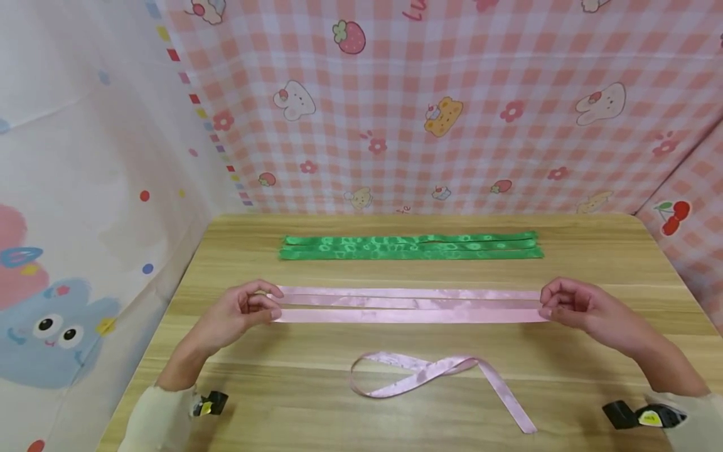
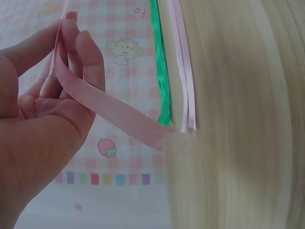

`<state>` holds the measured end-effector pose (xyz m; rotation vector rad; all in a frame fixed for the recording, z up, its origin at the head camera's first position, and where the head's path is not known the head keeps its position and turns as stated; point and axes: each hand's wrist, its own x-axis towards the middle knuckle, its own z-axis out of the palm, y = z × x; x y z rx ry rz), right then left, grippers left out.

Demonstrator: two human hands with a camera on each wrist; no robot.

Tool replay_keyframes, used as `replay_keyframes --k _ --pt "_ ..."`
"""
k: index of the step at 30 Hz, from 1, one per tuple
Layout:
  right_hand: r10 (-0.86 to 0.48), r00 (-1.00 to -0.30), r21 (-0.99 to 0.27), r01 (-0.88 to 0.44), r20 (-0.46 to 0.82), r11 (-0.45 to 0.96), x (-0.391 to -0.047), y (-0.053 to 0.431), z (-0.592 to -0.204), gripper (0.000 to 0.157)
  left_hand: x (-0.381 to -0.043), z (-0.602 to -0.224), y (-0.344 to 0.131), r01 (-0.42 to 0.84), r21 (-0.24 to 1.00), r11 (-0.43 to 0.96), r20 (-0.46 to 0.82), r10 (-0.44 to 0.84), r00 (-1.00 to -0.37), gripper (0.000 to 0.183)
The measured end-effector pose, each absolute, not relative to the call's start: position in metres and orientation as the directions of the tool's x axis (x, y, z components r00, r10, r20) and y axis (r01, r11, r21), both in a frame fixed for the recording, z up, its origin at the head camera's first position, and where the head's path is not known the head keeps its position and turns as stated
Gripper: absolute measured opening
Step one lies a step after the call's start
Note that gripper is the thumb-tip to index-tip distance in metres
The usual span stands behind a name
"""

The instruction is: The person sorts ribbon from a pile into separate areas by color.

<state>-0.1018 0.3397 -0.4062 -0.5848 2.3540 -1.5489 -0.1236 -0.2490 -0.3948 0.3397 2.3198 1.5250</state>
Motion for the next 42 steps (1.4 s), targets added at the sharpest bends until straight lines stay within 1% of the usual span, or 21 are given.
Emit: replay_keyframes --k 3,7,10,14,17,22,26,29,34,42 --pt "-0.458 -0.889 -0.909 -0.182 -0.011 0.376 -0.102 0.348 -0.410 0.007 -0.124 -0.396 -0.251 0.005 0.914 0.406 -0.159 0.370 -0.915 0.032" --pt "-0.437 -0.900 -0.898 -0.180 -0.016 0.403 -0.103 0.358 -0.413 0.007 -0.127 -0.396 -0.253 -0.005 0.900 0.435 -0.157 0.314 -0.936 0.035" --pt "-0.413 -0.911 -0.894 -0.181 -0.005 0.410 -0.104 0.366 -0.414 0.009 -0.131 -0.397 -0.256 -0.019 0.905 0.425 -0.160 0.298 -0.941 0.036" --pt "-0.378 -0.926 -0.887 -0.186 0.015 0.422 -0.105 0.375 -0.411 0.009 -0.139 -0.397 -0.263 -0.028 0.934 0.358 -0.151 0.323 -0.934 0.026" --pt "-0.352 -0.935 -0.880 -0.190 0.028 0.435 -0.108 0.381 -0.408 0.010 -0.144 -0.396 -0.267 -0.032 0.946 0.322 -0.137 0.311 -0.940 0.019" --pt "-0.323 -0.945 -0.891 -0.197 0.060 0.410 -0.112 0.390 -0.406 0.015 -0.151 -0.396 -0.273 -0.036 0.933 0.359 -0.133 0.251 -0.959 0.021" --pt "-0.298 -0.953 -0.895 -0.180 0.056 0.407 -0.112 0.395 -0.413 0.015 -0.153 -0.403 -0.279 -0.101 0.925 0.367 -0.191 0.218 -0.957 0.026" --pt "-0.279 -0.960 -0.888 -0.146 0.021 0.436 -0.110 0.397 -0.421 0.014 -0.152 -0.410 -0.284 -0.151 0.920 0.361 -0.237 0.209 -0.949 0.030" --pt "-0.235 -0.970 -0.879 -0.060 -0.061 0.474 -0.103 0.401 -0.439 0.010 -0.149 -0.426 -0.290 -0.189 0.906 0.380 -0.274 0.184 -0.944 0.038" --pt "-0.131 -0.988 -0.883 0.009 -0.080 0.470 -0.095 0.402 -0.468 0.010 -0.144 -0.446 -0.292 -0.279 0.861 0.424 -0.343 0.082 -0.936 0.036"
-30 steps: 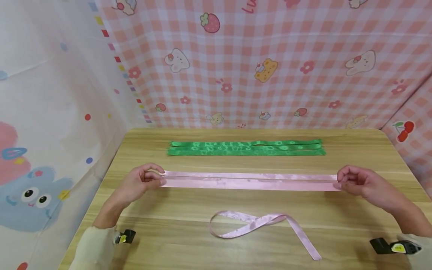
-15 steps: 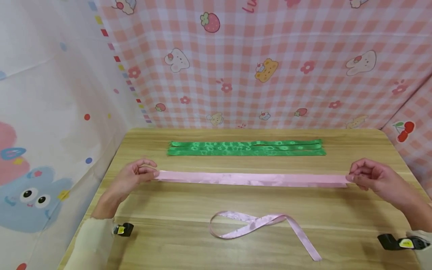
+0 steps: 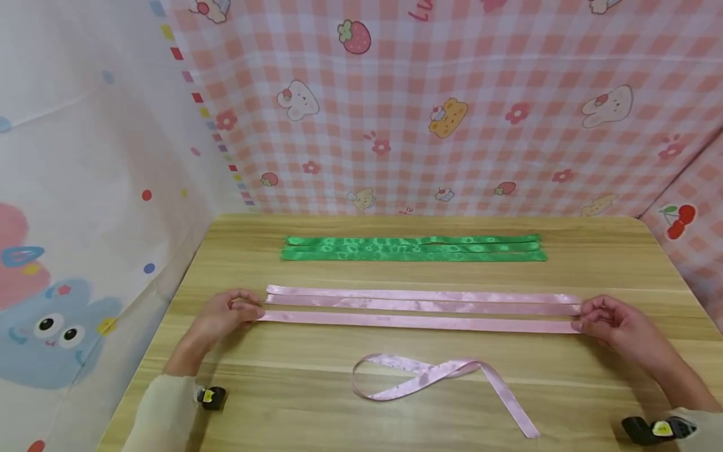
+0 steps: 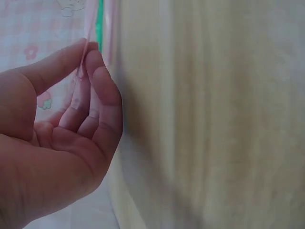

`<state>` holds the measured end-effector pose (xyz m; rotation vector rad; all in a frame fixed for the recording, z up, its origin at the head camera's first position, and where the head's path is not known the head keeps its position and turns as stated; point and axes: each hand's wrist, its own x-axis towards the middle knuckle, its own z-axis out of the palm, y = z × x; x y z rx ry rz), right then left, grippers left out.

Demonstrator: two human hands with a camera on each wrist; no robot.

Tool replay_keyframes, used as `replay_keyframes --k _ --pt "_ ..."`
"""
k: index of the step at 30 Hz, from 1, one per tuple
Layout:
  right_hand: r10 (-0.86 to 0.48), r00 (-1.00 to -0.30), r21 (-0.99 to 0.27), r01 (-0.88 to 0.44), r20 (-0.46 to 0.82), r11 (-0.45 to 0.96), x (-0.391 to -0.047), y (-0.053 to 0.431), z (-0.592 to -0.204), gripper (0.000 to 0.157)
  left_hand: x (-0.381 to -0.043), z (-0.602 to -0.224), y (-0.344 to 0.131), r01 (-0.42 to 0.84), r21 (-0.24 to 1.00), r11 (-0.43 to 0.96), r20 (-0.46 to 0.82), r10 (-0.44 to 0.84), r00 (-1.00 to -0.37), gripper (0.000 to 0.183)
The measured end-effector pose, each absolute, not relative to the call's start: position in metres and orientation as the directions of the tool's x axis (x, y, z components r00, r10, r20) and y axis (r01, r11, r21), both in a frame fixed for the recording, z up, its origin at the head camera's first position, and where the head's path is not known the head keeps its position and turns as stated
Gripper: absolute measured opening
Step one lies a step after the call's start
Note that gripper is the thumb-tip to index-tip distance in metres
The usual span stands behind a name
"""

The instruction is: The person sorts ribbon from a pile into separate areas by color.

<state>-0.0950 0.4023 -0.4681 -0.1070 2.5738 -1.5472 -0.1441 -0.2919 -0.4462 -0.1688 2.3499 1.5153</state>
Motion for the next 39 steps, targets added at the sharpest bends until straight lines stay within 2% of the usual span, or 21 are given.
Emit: replay_keyframes --k 5,13,22,29,39 --pt "-0.068 -0.994 -0.884 0.048 -0.090 0.465 -0.094 0.404 -0.475 0.013 -0.145 -0.452 -0.291 -0.293 0.843 0.452 -0.347 0.039 -0.937 0.043" --pt "-0.025 -0.998 -0.879 0.040 -0.059 0.474 -0.098 0.408 -0.482 0.016 -0.154 -0.456 -0.292 -0.333 0.832 0.443 -0.369 -0.004 -0.929 0.054" --pt "0.011 -0.998 -0.883 0.057 -0.059 0.465 -0.101 0.414 -0.489 0.020 -0.157 -0.458 -0.292 -0.370 0.823 0.430 -0.403 -0.015 -0.915 0.054" --pt "-0.011 -0.999 -0.927 0.041 -0.048 0.373 -0.102 0.415 -0.490 0.025 -0.158 -0.458 -0.293 -0.366 0.815 0.450 -0.399 -0.023 -0.917 0.055" --pt "-0.014 -0.998 -0.921 0.055 -0.066 0.385 -0.101 0.414 -0.488 0.025 -0.157 -0.458 -0.292 -0.366 0.817 0.446 -0.401 -0.017 -0.916 0.054"
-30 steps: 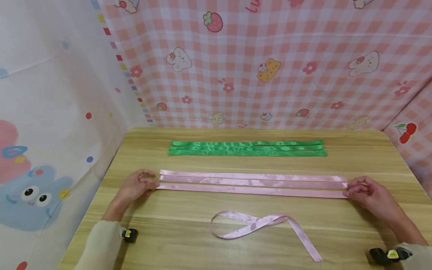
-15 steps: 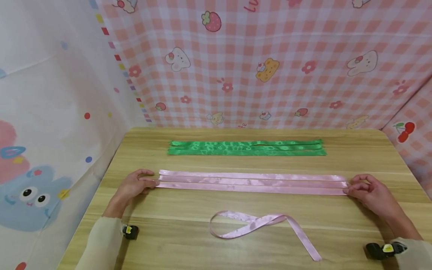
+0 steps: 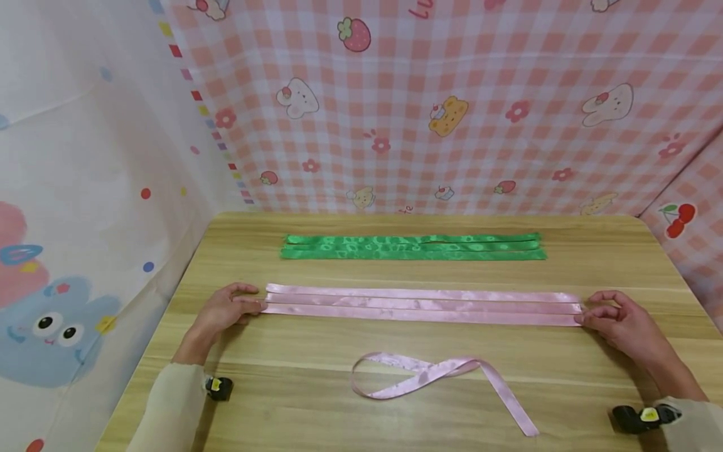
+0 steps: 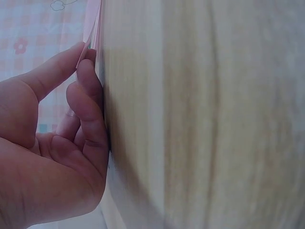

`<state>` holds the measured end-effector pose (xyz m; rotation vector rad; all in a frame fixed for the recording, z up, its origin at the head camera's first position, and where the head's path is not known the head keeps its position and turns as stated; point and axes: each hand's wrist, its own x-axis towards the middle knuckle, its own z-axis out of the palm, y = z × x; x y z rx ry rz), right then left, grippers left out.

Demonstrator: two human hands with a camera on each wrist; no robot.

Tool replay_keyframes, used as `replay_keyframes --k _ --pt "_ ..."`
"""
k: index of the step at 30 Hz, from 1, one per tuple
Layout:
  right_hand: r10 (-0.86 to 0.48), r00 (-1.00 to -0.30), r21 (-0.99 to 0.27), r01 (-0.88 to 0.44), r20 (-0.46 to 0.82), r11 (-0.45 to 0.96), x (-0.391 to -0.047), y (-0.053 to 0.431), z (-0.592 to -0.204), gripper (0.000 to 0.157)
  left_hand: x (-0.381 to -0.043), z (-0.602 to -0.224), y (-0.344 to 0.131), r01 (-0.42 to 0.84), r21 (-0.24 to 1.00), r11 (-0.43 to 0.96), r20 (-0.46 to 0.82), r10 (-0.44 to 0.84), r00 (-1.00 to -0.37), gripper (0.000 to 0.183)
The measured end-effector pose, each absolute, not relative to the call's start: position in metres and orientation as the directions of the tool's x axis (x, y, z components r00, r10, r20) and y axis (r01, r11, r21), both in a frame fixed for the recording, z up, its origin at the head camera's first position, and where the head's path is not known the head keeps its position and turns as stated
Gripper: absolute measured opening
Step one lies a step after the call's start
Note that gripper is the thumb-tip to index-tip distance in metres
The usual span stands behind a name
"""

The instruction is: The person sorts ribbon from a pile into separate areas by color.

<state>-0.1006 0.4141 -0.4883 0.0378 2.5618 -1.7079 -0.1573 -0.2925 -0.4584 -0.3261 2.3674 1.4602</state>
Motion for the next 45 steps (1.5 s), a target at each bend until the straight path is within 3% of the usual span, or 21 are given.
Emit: replay_keyframes --k 8,12,17,21,25,29,34,37,40,45 --pt "0.001 -0.999 -0.911 0.046 -0.050 0.410 -0.100 0.412 -0.489 0.026 -0.155 -0.459 -0.292 -0.360 0.819 0.447 -0.393 -0.020 -0.919 0.054" --pt "0.020 -0.994 -0.919 0.111 -0.112 0.377 -0.100 0.412 -0.485 0.026 -0.155 -0.456 -0.290 -0.352 0.823 0.446 -0.381 -0.027 -0.924 0.052" --pt "0.124 -0.985 -0.835 0.169 -0.122 0.523 -0.095 0.407 -0.475 0.020 -0.145 -0.447 -0.279 -0.254 0.781 0.571 -0.256 -0.077 -0.963 0.049" --pt "0.121 -0.993 -0.750 0.067 0.017 0.658 -0.091 0.386 -0.462 0.022 -0.133 -0.435 -0.260 -0.115 0.730 0.674 -0.108 -0.053 -0.993 0.043" --pt "-0.013 -0.990 -0.757 -0.114 0.138 0.643 -0.093 0.352 -0.451 0.012 -0.122 -0.428 -0.225 0.055 0.782 0.621 -0.016 0.108 -0.994 0.032" --pt "-0.223 -0.953 -0.755 -0.299 0.204 0.584 -0.094 0.313 -0.446 0.015 -0.104 -0.432 -0.183 0.225 0.814 0.536 0.005 0.382 -0.924 0.030" --pt "-0.379 -0.905 -0.800 -0.368 0.192 0.475 -0.096 0.276 -0.443 0.017 -0.084 -0.437 -0.146 0.350 0.795 0.495 -0.101 0.678 -0.729 0.044" --pt "-0.411 -0.899 -0.834 -0.339 0.151 0.436 -0.097 0.261 -0.443 0.014 -0.078 -0.439 -0.137 0.397 0.764 0.509 -0.162 0.746 -0.646 0.048" --pt "-0.440 -0.890 -0.856 -0.319 0.122 0.406 -0.097 0.248 -0.443 0.012 -0.077 -0.441 -0.134 0.427 0.744 0.514 -0.191 0.776 -0.602 0.040" --pt "-0.516 -0.854 -0.908 -0.266 0.067 0.323 -0.093 0.224 -0.439 0.008 -0.079 -0.441 -0.128 0.425 0.751 0.505 -0.173 0.772 -0.612 0.027"
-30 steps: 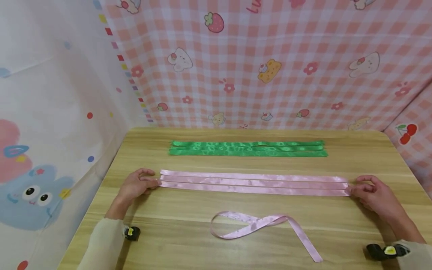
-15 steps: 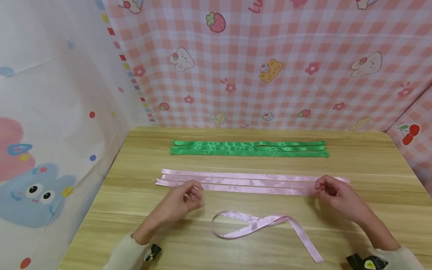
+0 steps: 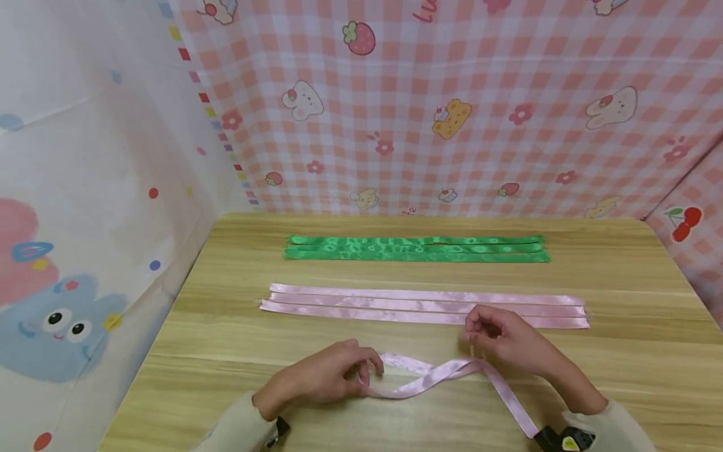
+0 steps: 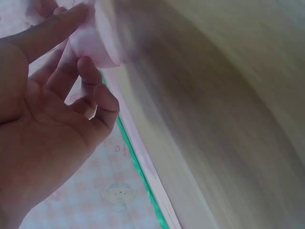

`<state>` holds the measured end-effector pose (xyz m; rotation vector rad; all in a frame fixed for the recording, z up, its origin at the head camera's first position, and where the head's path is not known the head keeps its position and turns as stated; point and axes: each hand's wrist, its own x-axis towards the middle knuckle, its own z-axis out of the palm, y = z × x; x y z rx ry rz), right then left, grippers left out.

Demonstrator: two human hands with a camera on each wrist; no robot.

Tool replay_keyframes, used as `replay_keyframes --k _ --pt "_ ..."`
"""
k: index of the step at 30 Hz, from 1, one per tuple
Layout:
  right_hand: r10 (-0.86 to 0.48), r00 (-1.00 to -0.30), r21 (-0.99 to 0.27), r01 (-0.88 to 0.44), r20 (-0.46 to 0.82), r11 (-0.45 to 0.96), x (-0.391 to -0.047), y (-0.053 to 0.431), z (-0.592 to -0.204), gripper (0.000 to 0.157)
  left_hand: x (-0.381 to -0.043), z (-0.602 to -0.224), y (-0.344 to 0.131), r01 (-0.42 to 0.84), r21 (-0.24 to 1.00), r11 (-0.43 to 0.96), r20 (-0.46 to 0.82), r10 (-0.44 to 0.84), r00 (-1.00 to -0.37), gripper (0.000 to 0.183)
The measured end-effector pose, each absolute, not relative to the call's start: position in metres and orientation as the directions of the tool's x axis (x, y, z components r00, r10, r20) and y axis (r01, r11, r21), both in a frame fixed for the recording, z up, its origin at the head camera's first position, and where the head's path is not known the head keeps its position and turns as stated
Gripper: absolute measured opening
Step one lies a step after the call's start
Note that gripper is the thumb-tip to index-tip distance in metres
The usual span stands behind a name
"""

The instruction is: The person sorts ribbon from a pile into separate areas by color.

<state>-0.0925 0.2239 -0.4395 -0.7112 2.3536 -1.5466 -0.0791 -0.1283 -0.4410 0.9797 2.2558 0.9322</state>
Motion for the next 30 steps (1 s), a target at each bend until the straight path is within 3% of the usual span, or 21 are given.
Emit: replay_keyframes --k 5,8,12,20,30 --pt "-0.585 -0.810 -0.944 -0.227 0.047 0.238 -0.081 0.192 -0.430 0.003 -0.082 -0.434 -0.116 0.324 0.849 0.418 -0.076 0.704 -0.707 0.026" --pt "-0.602 -0.792 -0.932 -0.287 0.100 0.222 -0.074 0.170 -0.424 0.005 -0.084 -0.425 -0.108 0.279 0.892 0.356 -0.024 0.655 -0.756 0.024" --pt "-0.604 -0.790 -0.962 -0.237 0.109 0.138 -0.068 0.148 -0.417 0.006 -0.084 -0.414 -0.099 0.250 0.933 0.260 0.043 0.607 -0.794 0.025" --pt "-0.603 -0.770 -0.977 -0.138 0.208 -0.161 -0.066 0.158 -0.394 0.009 -0.084 -0.395 -0.108 0.225 0.965 0.133 0.097 0.619 -0.779 0.036" --pt "-0.598 -0.781 -0.983 -0.143 0.181 -0.112 -0.075 0.218 -0.376 0.014 -0.090 -0.381 -0.146 0.258 0.938 0.233 0.055 0.635 -0.770 0.042"
